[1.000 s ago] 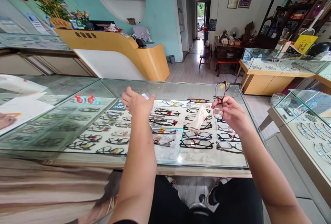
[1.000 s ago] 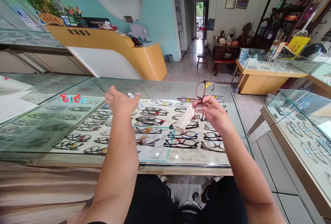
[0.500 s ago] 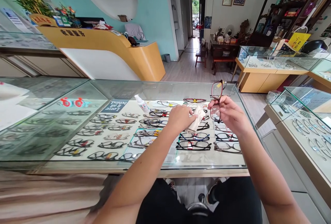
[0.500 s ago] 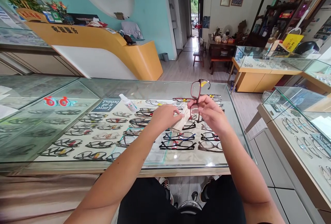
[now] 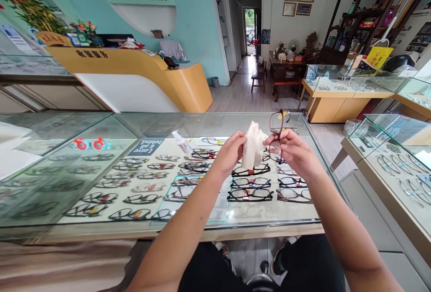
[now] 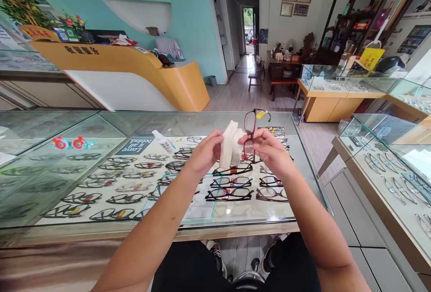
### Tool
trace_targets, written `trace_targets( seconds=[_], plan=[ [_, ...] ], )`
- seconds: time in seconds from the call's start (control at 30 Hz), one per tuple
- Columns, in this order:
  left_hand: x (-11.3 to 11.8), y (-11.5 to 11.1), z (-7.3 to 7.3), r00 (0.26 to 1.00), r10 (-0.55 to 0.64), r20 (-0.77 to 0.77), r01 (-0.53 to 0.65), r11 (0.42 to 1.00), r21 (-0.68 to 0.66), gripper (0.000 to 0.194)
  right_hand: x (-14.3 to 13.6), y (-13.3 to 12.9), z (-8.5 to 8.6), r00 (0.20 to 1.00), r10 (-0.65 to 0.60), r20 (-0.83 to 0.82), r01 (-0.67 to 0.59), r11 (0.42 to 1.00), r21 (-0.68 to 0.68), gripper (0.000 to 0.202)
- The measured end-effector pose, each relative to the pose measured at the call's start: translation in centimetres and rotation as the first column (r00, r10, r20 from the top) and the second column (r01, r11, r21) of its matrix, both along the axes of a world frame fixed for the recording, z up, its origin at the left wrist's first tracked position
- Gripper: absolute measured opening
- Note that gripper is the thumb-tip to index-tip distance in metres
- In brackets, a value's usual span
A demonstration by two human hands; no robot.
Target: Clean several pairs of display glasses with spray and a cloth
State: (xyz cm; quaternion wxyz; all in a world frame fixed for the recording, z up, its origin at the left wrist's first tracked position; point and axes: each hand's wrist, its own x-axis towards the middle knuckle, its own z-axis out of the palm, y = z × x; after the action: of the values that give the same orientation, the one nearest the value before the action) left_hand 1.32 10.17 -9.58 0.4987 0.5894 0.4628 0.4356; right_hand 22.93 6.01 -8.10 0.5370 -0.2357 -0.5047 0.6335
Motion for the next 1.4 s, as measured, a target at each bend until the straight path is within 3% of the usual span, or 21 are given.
trace_targets(
  seconds=[0.17,0.33,0.47,0.63,0.77,0.83,1.2,1.4],
  plan=[
    [0.6,-1.0,0.1,0.982,-0.078,0.173,0.084,0.996,-0.027,0.047,-0.4,0.2,-0.6,1.0,-0.022,0.02,0.022,1.0,-0.006,0.023],
    [0.7,-1.0,-0.8,0.959,-0.131,0.252,0.131,0.991,0.016,0.049,-0.4,0.2,-0.6,0.996,-0.084,0.033,0.085,0.996,-0.032,0.023],
    [0.5,-1.1,-1.3,0.984,-0.107,0.145,0.086,0.986,0.141,0.045,-0.4,0.2,-0.3,0.99,-0.139,0.033,0.141,0.988,-0.066,0.024],
    [0.7,-1.6,-1.3,0.995,-0.092,-0.049,0.104,0.93,0.352,0.039,-0.4,0.1,-0.2,0.987,-0.162,0.015,0.163,0.98,-0.114,0.026],
    [0.6,-1.8,-1.4,0.976,-0.055,-0.21,0.146,0.883,0.446,0.031,-0.3,0.2,-0.3,0.986,-0.166,0.031,0.169,0.979,-0.112,0.025],
    [0.6,-1.8,-1.5,0.975,-0.046,-0.216,0.144,0.873,0.465,0.028,-0.2,0.2,-0.4,0.987,-0.155,0.039,0.158,0.983,-0.097,0.025],
    [1.4,-1.9,-2.1,0.997,-0.072,0.021,0.061,0.947,0.315,0.044,-0.6,0.3,-0.7,0.988,-0.116,0.102,0.117,0.993,-0.011,0.021],
    [1.3,-1.4,-1.7,0.976,-0.106,0.192,0.07,0.98,0.186,0.063,-0.5,0.2,-0.4,0.987,-0.142,0.073,0.143,0.99,-0.017,0.021]
  ],
)
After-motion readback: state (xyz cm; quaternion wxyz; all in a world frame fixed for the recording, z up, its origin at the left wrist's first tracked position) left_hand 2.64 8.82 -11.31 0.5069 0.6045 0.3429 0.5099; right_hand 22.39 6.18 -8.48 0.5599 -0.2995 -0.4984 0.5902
